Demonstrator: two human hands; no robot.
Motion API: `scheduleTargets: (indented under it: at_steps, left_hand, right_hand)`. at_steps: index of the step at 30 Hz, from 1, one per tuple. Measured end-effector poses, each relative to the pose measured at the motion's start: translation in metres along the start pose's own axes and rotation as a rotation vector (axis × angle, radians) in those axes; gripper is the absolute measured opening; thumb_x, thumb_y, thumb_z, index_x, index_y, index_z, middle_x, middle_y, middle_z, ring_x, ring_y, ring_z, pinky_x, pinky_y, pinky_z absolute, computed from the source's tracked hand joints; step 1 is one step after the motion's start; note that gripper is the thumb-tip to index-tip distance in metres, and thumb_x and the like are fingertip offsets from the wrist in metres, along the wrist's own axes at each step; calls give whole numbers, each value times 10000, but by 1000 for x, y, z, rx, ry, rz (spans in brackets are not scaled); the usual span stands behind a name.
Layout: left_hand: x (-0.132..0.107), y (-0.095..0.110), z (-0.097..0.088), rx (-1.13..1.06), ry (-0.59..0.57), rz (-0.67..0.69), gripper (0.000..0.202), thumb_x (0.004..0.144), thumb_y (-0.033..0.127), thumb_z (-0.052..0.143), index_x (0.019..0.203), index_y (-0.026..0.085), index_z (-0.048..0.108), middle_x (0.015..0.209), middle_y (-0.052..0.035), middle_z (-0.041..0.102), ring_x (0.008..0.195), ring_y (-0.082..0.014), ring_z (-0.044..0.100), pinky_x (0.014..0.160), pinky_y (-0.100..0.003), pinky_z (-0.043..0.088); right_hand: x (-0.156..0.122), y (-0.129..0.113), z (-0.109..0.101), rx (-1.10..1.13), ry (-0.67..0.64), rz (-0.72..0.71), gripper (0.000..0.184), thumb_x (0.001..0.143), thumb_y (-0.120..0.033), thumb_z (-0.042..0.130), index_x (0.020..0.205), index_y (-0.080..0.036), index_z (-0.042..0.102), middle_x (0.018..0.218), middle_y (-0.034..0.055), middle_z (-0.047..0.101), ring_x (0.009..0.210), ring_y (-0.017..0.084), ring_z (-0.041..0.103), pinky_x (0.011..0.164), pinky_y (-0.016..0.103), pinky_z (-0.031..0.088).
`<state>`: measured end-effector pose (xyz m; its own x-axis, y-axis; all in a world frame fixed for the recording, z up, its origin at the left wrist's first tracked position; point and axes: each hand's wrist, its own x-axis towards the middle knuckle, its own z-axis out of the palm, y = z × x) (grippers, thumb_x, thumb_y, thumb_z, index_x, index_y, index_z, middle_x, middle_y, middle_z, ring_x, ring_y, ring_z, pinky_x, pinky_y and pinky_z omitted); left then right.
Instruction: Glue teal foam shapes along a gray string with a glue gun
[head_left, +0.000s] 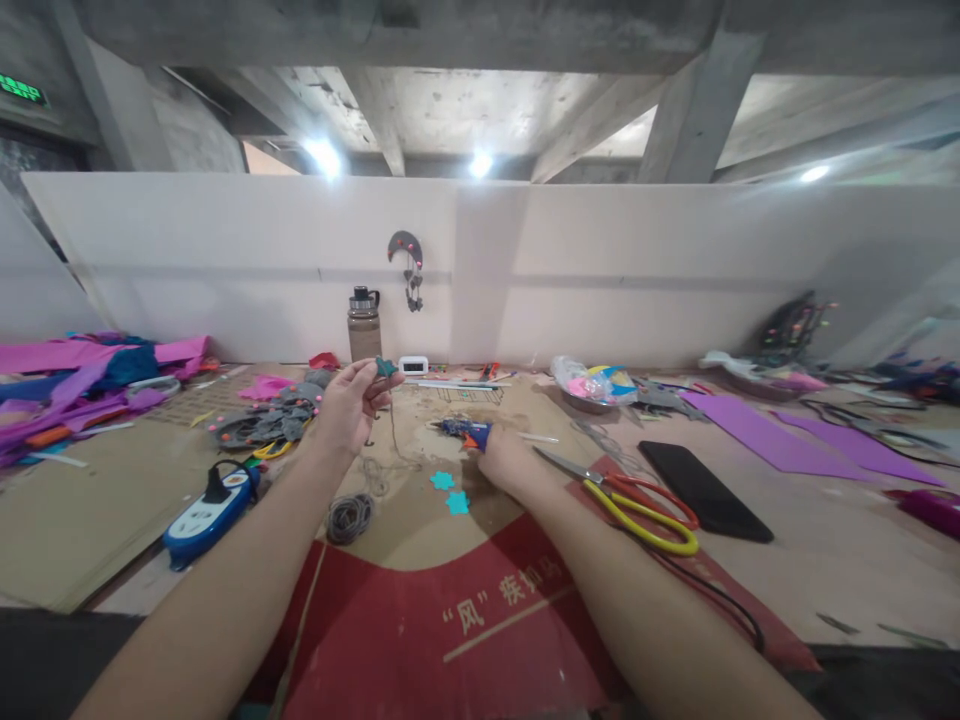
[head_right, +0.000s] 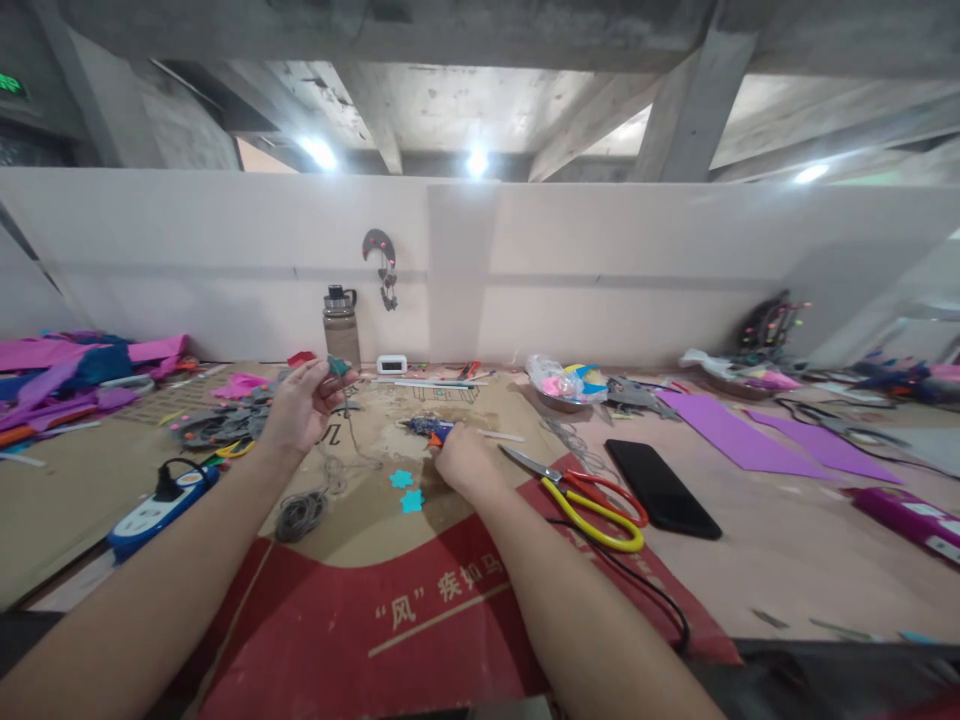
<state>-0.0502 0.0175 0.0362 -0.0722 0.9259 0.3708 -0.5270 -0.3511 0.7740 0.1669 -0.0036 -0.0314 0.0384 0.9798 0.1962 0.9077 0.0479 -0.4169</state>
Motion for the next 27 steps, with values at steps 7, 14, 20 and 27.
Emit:
scheduleTargets:
  at_steps: [7,14,20,27]
  left_hand:
    - [0,7,4,-288,111,-190,35,773,155,604,803,138,599,707,-11,682,638,-80,668,372,-60,408]
    - [-6,-3,4,12,78,-114,157,703,223,670,816,141,599,674,14,640,477,-63,609,266,-91,259]
    - [-12,-11,9,182,104,-103,261,646,310,714,816,145,605,534,71,536,314,-11,420,272,-116,205]
    - [-14,-12,10,300,186,-136,302,642,354,709,850,159,608,525,73,518,325,-19,424,285,-134,151]
  right_hand:
    - [14,7,-1,238,-109,97,200,692,-313,598,769,-131,626,687,87,645,604,183,595,523,243,387]
    - [14,-4,-8,536,-37,99,251,732,-279,473,930,-165,578,749,31,605,608,128,544,507,208,406]
    - [-10,-29,-30,1087,124,-196,452,703,-224,489,1148,-189,422,893,21,585,626,109,526,627,246,476]
    - [-26,-38,-40,963,136,-373,314,802,-304,479,1092,-183,486,911,39,613,631,119,505,614,257,449]
